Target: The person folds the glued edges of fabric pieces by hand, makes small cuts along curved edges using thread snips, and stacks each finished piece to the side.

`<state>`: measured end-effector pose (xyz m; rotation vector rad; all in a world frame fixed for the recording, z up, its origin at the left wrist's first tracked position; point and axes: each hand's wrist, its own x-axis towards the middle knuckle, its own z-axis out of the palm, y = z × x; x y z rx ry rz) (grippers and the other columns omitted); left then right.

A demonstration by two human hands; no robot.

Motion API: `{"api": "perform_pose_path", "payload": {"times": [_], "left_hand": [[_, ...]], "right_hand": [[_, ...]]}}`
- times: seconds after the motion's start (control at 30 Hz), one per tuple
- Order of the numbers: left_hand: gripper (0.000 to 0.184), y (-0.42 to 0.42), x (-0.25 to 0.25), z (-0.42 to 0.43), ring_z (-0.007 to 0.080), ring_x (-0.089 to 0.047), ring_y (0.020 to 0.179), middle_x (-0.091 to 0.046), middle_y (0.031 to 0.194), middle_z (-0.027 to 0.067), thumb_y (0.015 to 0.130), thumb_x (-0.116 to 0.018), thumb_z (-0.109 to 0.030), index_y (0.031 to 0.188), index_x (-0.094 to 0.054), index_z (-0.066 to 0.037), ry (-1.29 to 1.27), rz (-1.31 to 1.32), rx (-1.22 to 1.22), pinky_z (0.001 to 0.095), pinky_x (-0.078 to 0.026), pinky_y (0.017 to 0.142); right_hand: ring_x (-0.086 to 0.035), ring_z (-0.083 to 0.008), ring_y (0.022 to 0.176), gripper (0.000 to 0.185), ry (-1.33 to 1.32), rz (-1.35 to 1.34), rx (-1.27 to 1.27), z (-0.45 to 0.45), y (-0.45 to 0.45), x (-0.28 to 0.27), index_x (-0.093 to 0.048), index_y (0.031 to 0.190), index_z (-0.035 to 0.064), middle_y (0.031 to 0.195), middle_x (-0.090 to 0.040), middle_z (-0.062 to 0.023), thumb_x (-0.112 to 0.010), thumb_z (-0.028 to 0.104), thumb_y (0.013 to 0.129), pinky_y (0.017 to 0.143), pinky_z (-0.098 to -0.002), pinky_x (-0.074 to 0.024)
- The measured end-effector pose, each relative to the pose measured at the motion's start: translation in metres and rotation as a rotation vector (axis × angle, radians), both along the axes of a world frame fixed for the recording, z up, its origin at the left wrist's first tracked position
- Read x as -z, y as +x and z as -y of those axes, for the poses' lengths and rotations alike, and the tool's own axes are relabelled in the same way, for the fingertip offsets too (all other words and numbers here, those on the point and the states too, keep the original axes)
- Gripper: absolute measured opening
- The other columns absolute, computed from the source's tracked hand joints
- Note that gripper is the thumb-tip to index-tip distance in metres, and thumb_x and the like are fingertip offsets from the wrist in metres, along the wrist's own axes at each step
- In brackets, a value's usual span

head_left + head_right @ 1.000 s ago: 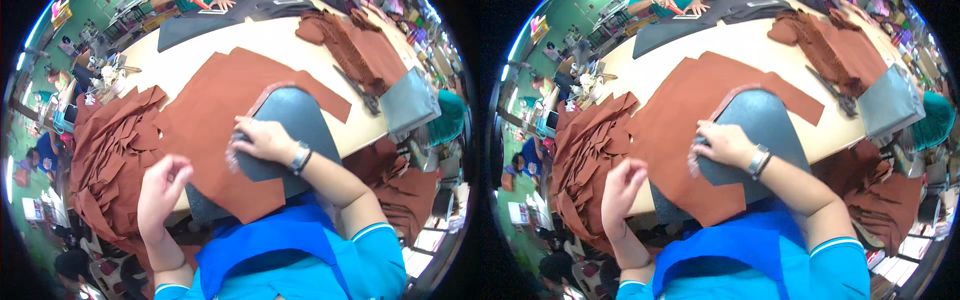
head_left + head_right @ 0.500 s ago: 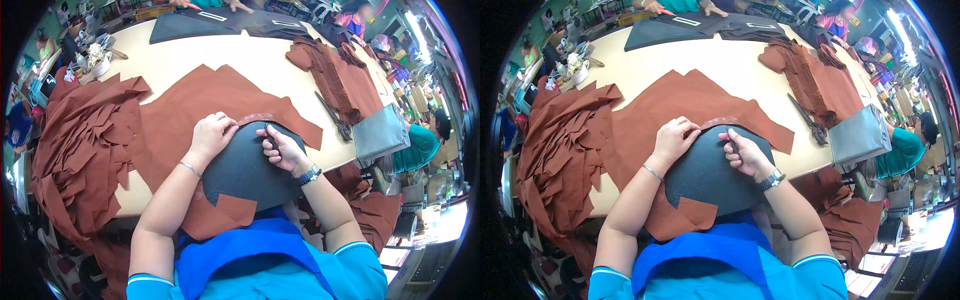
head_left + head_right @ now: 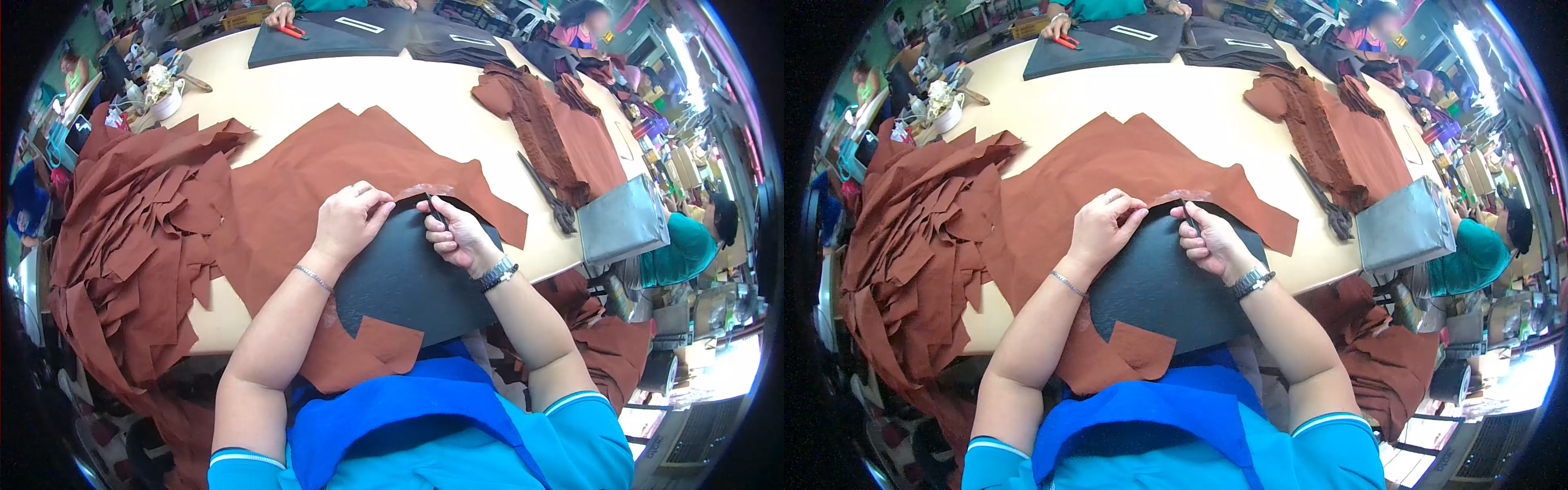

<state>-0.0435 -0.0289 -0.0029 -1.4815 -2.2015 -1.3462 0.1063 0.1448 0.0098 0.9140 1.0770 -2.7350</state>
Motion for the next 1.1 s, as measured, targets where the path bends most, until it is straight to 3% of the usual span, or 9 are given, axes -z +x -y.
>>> {"api": "perform_pose_path", "payload": {"times": [0.23, 0.47, 0.87, 1.07, 1.1], "left_hand": [[0.008, 0.001, -0.002, 0.0, 0.0169, -0.066, 0.07, -0.068, 0.082, 0.0021, 0.088, -0.074, -0.017, 0.088, -0.075, -0.009, -0.014, 0.026, -0.006, 0.0306, -0.055, 0.063], [0.007, 0.0, 0.0, 0.0, 0.0175, -0.066, 0.071, -0.067, 0.081, 0.0017, 0.088, -0.074, -0.018, 0.088, -0.075, -0.01, 0.0, -0.02, 0.001, 0.0311, -0.055, 0.064], [0.008, 0.0, 0.0, 0.0, 0.0174, -0.067, 0.072, -0.067, 0.082, 0.0016, 0.088, -0.073, -0.019, 0.088, -0.075, -0.011, -0.008, -0.014, -0.008, 0.031, -0.055, 0.065], [0.012, 0.004, -0.01, 0.002, 0.0161, -0.068, 0.082, -0.069, 0.088, 0.004, 0.091, -0.072, -0.018, 0.097, -0.075, -0.008, -0.153, 0.177, 0.0, 0.0302, -0.056, 0.074], [0.015, 0.001, -0.01, 0.002, 0.0166, -0.068, 0.084, -0.069, 0.091, 0.0055, 0.091, -0.072, -0.018, 0.1, -0.074, -0.006, -0.15, 0.255, 0.045, 0.0302, -0.056, 0.076]], "right_hand": [[-0.035, -0.0021, 0.048, 0.033, -0.118, 0.012, -0.023, -0.001, -0.001, -0.003, -0.056, 0.112, 0.0066, 0.065, -0.044, 0.004, -0.048, 0.038, 0.107, 0.037, -0.0153, -0.0269], [-0.035, -0.0023, 0.048, 0.032, -0.005, -0.009, -0.01, 0.0, 0.004, 0.001, -0.057, 0.112, 0.0073, 0.066, -0.045, 0.0037, -0.049, 0.038, 0.106, 0.037, -0.0154, -0.026], [-0.034, -0.0026, 0.048, 0.032, -0.055, 0.018, -0.046, 0.002, -0.001, -0.002, -0.057, 0.11, 0.0077, 0.067, -0.045, 0.0036, -0.048, 0.039, 0.106, 0.038, -0.0159, -0.0268], [-0.034, -0.0033, 0.049, 0.032, -0.075, -0.03, -0.035, 0.005, 0.0, 0.0, -0.056, 0.109, 0.0085, 0.068, -0.045, 0.0041, -0.049, 0.04, 0.106, 0.038, -0.0167, -0.0272], [-0.034, -0.0032, 0.049, 0.032, 0.022, -0.04, 0.008, 0.004, 0.005, -0.009, -0.057, 0.109, 0.0089, 0.068, -0.045, 0.0041, -0.049, 0.04, 0.106, 0.038, -0.0169, -0.0272]]}}
